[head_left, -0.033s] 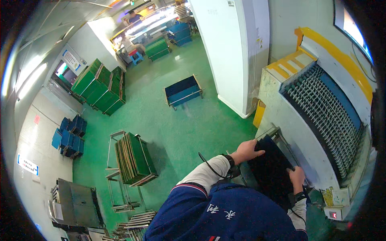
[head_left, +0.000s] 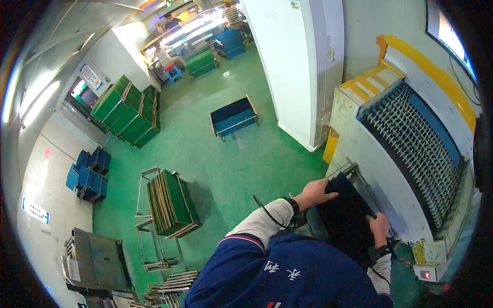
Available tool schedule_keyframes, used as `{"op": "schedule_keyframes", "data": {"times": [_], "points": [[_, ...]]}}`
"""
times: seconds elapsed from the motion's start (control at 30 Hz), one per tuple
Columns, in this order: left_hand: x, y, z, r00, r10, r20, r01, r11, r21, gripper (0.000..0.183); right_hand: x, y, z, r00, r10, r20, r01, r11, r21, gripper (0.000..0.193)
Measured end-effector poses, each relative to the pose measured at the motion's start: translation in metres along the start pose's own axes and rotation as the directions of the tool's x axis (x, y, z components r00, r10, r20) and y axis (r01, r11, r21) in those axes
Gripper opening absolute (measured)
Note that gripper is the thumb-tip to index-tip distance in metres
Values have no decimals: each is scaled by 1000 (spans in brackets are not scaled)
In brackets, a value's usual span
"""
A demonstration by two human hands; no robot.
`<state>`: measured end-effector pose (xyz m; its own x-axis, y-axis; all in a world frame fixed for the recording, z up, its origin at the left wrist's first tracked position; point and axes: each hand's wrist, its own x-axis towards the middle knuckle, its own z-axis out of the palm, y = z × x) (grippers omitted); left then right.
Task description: Placing thin blue sheets onto a machine's feeding rollers and transferring others into a vertical drying or storage rack.
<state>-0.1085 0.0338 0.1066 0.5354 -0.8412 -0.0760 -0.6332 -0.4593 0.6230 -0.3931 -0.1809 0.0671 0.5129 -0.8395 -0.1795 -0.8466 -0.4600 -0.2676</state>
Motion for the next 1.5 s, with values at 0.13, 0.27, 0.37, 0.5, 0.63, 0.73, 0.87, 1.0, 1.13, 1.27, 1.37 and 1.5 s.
{"op": "schedule_keyframes", "data": {"times": [0.13, 0.27, 0.37, 0.5, 0.63, 0.73, 0.87, 1.0, 1.13, 1.27, 1.37, 1.5], "points": [[2, -7, 3, 999, -11, 33, 11, 1000, 9, 69, 2, 0, 1, 1000, -19, -4, 19, 999, 27, 45], [2, -12, 7, 998, -10, 57, 11, 999, -31, 74, 8, 4, 3, 1000, -8, 28, 9, 1000, -24, 49], [1, -11, 6, 999, 13, 48, -12, 1000, -27, 75, 10, 6, 8, 998, 33, 48, -33, 999, 1, 44], [1, -5, -3, 996, -5, 91, 7, 1000, -15, 74, 5, 11, 13, 999, -22, -28, 22, 1000, -5, 44], [-1, -5, -1, 998, -9, 66, 14, 998, -69, 72, 6, 17, 17, 991, -72, -114, 74, 997, 19, 45], [1, -6, 2, 997, -9, 73, 15, 997, -75, 70, 14, 21, 16, 997, -38, -67, 41, 998, 42, 46], [-4, 1, -10, 996, -3, 87, 12, 994, -104, 69, 15, 15, 6, 999, -35, 25, 33, 996, 81, 47], [-1, -9, 2, 999, 2, 43, 1, 998, -69, 67, 14, 11, 4, 1000, -4, -1, 4, 999, 37, 49], [-2, -5, 1, 1000, 16, 16, -15, 998, -67, 66, 10, 10, 2, 1000, -7, 24, 6, 999, 36, 52], [-3, -4, -3, 998, -6, 66, 8, 1000, -25, 68, 4, 8, 6, 999, 18, 50, -16, 999, -33, 52], [-6, -6, -2, 1000, 21, 3, -21, 999, -45, 69, -5, -3, -2, 998, 19, 67, -16, 999, -52, 52], [-4, -8, 0, 1000, 13, 25, -13, 999, -38, 70, 2, 8, 8, 996, -83, 33, 84, 996, -23, 48]]}}
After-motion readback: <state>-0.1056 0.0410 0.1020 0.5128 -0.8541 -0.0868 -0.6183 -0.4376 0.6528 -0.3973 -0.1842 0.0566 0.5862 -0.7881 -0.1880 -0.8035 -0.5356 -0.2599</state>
